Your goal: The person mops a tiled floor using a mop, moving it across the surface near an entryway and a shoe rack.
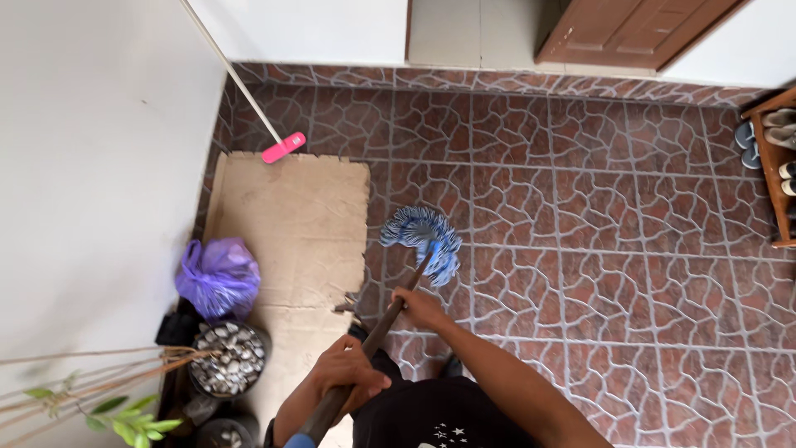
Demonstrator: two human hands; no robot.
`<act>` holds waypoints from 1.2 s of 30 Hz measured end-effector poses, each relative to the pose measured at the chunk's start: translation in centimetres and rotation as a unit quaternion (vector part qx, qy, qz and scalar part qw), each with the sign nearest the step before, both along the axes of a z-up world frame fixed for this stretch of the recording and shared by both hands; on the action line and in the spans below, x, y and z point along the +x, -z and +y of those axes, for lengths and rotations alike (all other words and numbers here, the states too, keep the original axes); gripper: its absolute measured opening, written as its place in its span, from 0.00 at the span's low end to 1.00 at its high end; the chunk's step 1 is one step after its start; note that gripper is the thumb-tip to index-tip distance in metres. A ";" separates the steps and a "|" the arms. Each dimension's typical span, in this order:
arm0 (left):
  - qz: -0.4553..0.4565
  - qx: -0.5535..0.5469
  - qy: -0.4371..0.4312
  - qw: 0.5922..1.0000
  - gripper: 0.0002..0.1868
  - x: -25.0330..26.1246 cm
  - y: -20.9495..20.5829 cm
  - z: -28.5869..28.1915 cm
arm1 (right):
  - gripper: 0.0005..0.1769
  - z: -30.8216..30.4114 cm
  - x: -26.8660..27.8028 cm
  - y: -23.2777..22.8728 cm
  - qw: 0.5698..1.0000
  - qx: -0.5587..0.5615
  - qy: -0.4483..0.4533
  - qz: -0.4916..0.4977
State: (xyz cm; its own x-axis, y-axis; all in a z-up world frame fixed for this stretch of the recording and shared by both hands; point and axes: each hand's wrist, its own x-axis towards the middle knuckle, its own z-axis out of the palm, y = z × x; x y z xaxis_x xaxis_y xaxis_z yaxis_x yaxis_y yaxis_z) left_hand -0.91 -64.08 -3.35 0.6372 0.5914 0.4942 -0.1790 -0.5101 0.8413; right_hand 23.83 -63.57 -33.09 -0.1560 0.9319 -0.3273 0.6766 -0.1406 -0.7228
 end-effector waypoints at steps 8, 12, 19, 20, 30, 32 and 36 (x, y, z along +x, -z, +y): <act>0.027 -0.086 -0.002 0.996 0.07 9.7 6.1 -6.9 | 0.15 -6.7 13.3 2.6 0.998 -0.005 0.062 -0.032; 0.023 -0.128 0.045 0.990 0.06 13.2 6.9 -8.9 | 0.10 -10.7 17.3 2.1 0.990 0.017 0.135 -0.045; 0.048 -0.173 0.079 0.981 0.06 14.0 8.4 -11.3 | 0.30 -15.5 18.0 -0.7 0.974 -0.063 0.192 -0.105; 0.043 -0.173 0.087 0.980 0.06 13.6 8.5 -11.3 | 0.31 -15.7 17.5 -0.9 0.973 -0.061 0.194 -0.109; 0.030 -0.102 0.080 0.991 0.07 2.0 8.0 -10.3 | 0.25 -13.6 5.4 2.5 0.981 0.025 0.178 -0.075; 0.025 -0.093 0.069 0.993 0.08 -1.5 7.9 -9.6 | 0.24 -12.7 2.0 2.0 0.983 0.031 0.172 -0.054; 0.050 -0.125 0.023 0.991 0.09 -10.1 6.4 -8.9 | 0.24 -10.4 -7.0 0.7 0.990 -0.018 0.135 -0.047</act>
State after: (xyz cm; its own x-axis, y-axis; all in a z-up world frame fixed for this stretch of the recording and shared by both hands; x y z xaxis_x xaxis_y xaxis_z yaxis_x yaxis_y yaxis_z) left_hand -11.01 -73.00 -9.74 0.7048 0.6563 0.2693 -0.1065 -0.2774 0.9548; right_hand 16.80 -73.98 -33.82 0.1294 0.9229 -0.3627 0.6742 -0.3501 -0.6502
